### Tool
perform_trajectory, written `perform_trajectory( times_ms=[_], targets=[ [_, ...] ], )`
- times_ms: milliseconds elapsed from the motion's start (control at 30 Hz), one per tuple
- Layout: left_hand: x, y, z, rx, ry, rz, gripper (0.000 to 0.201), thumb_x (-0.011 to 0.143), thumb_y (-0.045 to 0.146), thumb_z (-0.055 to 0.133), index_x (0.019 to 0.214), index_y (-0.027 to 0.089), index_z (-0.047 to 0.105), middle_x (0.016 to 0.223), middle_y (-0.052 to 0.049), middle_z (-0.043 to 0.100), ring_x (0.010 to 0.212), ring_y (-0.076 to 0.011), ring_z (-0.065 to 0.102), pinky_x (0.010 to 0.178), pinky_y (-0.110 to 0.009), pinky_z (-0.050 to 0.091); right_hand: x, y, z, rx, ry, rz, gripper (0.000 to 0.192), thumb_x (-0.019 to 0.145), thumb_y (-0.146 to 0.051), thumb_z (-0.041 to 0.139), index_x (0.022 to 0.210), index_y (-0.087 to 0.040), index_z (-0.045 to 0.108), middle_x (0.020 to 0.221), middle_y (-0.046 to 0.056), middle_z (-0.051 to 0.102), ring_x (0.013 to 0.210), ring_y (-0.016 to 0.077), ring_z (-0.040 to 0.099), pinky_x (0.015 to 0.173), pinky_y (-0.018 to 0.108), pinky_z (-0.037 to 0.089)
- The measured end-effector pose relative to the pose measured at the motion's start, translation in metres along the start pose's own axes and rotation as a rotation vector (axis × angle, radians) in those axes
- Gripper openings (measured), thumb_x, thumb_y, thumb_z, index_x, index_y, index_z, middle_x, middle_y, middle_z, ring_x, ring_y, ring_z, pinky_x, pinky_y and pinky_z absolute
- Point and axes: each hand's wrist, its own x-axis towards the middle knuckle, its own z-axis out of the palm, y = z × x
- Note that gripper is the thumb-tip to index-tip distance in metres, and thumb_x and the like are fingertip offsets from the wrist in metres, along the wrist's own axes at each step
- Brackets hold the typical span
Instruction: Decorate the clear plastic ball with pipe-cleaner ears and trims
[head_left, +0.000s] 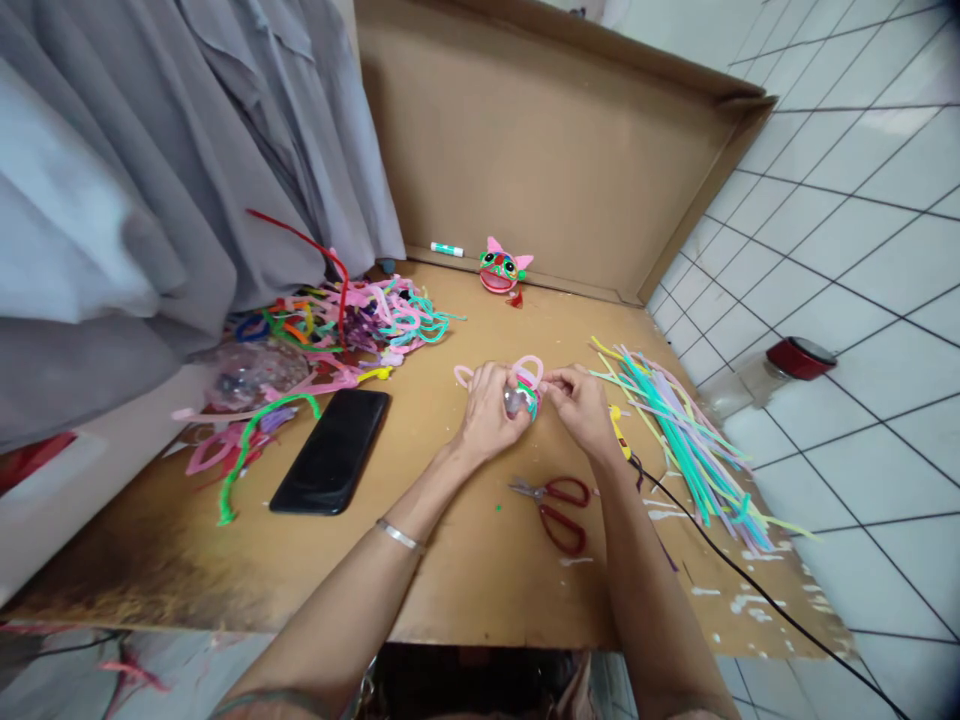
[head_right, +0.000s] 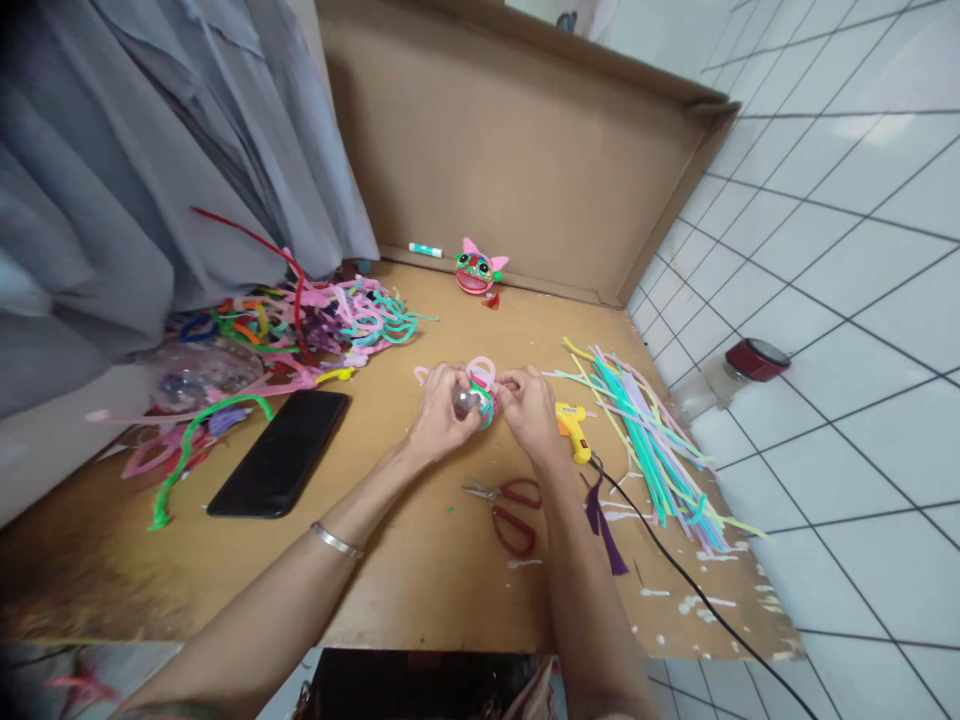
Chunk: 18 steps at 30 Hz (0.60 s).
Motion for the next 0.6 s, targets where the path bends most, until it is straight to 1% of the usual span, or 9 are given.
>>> perform_trajectory(
  times_ms=[67, 133, 333, 600],
  targets=[
    [-0.0001, 0.0004, 0.0002, -0.002, 0.004, 0.001, 0.024, 0.069, 0.02, 0.056, 0.088, 0.023, 0.04, 0.099, -0.007, 0.054, 0.097, -0.0231, 0.051, 0.088, -0.039, 0.042, 0.0008, 0.0005, 0.0032, 0.005, -0.024, 0.019, 0.013, 0.074, -0.025, 0.06, 0.074, -0.018, 0.071, 0.071, 0.003, 0.062, 0.063, 0.0146, 0.052, 0.065, 0.029, 0.043],
    [-0.0001, 0.0008, 0.0002, 0.002, 0.006, 0.004, 0.024, 0.069, 0.019, 0.056, 0.087, 0.023, 0.04, 0.099, -0.007, 0.054, 0.097, -0.0229, 0.051, 0.089, -0.039, 0.043, 0.0012, 0.0019, 0.0066, 0.025, -0.019, 0.032, 0.012, 0.074, -0.025, 0.06, 0.07, -0.018, 0.069, 0.071, 0.003, 0.061, 0.063, 0.0148, 0.052, 0.065, 0.029, 0.043],
    [0.0002, 0.0005, 0.0008, 0.017, -0.001, 0.005, 0.022, 0.071, 0.02, 0.056, 0.087, 0.022, 0.041, 0.098, -0.007, 0.053, 0.095, -0.0225, 0.051, 0.087, -0.039, 0.043, 0.0013, 0.0044, 0.0104, 0.104, 0.016, 0.031, 0.014, 0.073, -0.03, 0.06, 0.073, -0.018, 0.068, 0.072, 0.002, 0.057, 0.063, 0.014, 0.05, 0.064, 0.029, 0.042],
    [-0.0003, 0.0, 0.0007, 0.038, -0.009, 0.012, 0.025, 0.069, 0.019, 0.056, 0.087, 0.023, 0.039, 0.098, -0.006, 0.053, 0.096, -0.0222, 0.05, 0.088, -0.039, 0.042, 0.0015, 0.0022, 0.0088, 0.066, 0.036, -0.024, 0.01, 0.072, -0.024, 0.058, 0.068, -0.019, 0.066, 0.068, 0.0, 0.056, 0.062, 0.0135, 0.049, 0.064, 0.028, 0.042]
  ],
)
